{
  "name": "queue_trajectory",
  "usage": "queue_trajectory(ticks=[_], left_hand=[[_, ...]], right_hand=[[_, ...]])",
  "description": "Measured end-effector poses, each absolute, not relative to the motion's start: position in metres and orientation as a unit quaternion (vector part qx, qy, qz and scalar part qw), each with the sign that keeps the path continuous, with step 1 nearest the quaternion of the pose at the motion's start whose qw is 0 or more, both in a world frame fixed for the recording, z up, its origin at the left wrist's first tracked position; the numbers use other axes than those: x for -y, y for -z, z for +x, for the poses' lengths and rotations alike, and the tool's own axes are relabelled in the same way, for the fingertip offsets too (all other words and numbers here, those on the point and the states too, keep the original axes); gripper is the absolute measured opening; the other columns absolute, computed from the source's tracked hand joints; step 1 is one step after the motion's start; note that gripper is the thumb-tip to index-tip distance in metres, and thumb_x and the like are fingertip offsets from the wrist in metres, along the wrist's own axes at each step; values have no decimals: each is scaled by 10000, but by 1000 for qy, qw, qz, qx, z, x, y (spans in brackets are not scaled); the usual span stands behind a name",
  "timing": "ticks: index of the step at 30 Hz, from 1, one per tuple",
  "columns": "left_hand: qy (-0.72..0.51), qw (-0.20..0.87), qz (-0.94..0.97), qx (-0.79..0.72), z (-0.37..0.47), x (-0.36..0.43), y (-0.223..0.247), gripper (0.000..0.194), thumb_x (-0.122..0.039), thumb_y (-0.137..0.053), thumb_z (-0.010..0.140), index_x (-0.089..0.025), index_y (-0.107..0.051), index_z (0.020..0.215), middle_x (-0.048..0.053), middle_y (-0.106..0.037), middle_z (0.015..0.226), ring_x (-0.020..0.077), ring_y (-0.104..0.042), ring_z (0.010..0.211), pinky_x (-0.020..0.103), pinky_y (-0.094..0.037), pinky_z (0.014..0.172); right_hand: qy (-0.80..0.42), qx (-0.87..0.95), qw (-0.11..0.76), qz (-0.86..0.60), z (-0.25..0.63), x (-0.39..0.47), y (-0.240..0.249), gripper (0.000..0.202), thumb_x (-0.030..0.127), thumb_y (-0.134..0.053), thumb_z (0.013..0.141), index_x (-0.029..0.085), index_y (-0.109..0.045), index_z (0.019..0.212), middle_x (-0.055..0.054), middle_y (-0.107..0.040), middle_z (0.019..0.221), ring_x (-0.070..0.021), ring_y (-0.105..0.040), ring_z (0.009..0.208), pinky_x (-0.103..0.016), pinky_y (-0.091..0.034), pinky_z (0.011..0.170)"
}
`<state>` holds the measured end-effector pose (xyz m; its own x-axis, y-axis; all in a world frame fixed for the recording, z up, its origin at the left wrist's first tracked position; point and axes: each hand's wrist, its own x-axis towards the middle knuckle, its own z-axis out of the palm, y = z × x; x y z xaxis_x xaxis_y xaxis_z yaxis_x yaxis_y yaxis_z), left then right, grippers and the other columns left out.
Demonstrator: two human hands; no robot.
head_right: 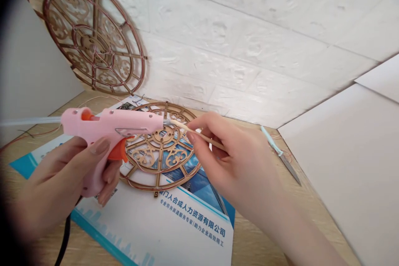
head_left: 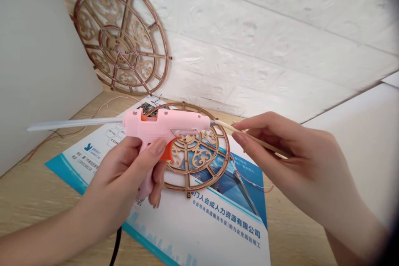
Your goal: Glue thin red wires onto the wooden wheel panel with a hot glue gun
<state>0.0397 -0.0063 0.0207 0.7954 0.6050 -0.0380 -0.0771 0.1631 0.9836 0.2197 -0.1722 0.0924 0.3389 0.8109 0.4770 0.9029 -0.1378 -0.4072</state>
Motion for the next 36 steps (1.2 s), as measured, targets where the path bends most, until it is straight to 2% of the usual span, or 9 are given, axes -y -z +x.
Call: queue_trajectory(ticks=[5,12,19,26,36], left_hand=[[-243,731,605,-200,39,6,-20,535,-644,-697,905,-195,-566,645,-46,-564,514,84,-551,353,157,-432,364],[-258,733,601,-188,36,7,-20,490,-575,-673,959,-182,-588,679,-50,-575,522,69,-560,358,135,-445,376],[-258,725,609,-189,36,7,-19,523,-599,-668,953,-178,-572,658,-42,-576,504,72,-570,364,126,-431,374],[-276,706,620,-202,36,8,-19,519,-596,-641,971,-182,-605,660,-32,-591,498,69,-573,377,126,-423,386],[-280,706,620,-200,36,8,-19,492,-593,-658,960,-183,-619,690,-38,-579,500,77,-564,379,144,-428,390]], right_hand=[[81,572,303,-758,216,172,-96,95,177,-635,987,251,-692,968,55,-703,724,-111,-635,595,-262,-433,504],[112,578,303,-749,212,174,-96,109,138,-633,972,234,-685,970,71,-687,732,-87,-603,587,-254,-436,525],[125,577,297,-751,213,174,-96,111,149,-639,971,249,-686,965,76,-683,732,-83,-591,582,-254,-416,508],[141,568,305,-751,213,177,-97,83,208,-670,970,286,-699,976,80,-740,777,-114,-664,618,-291,-413,515],[126,563,299,-760,214,176,-100,78,223,-655,979,274,-712,963,77,-732,772,-108,-665,616,-285,-417,504]])
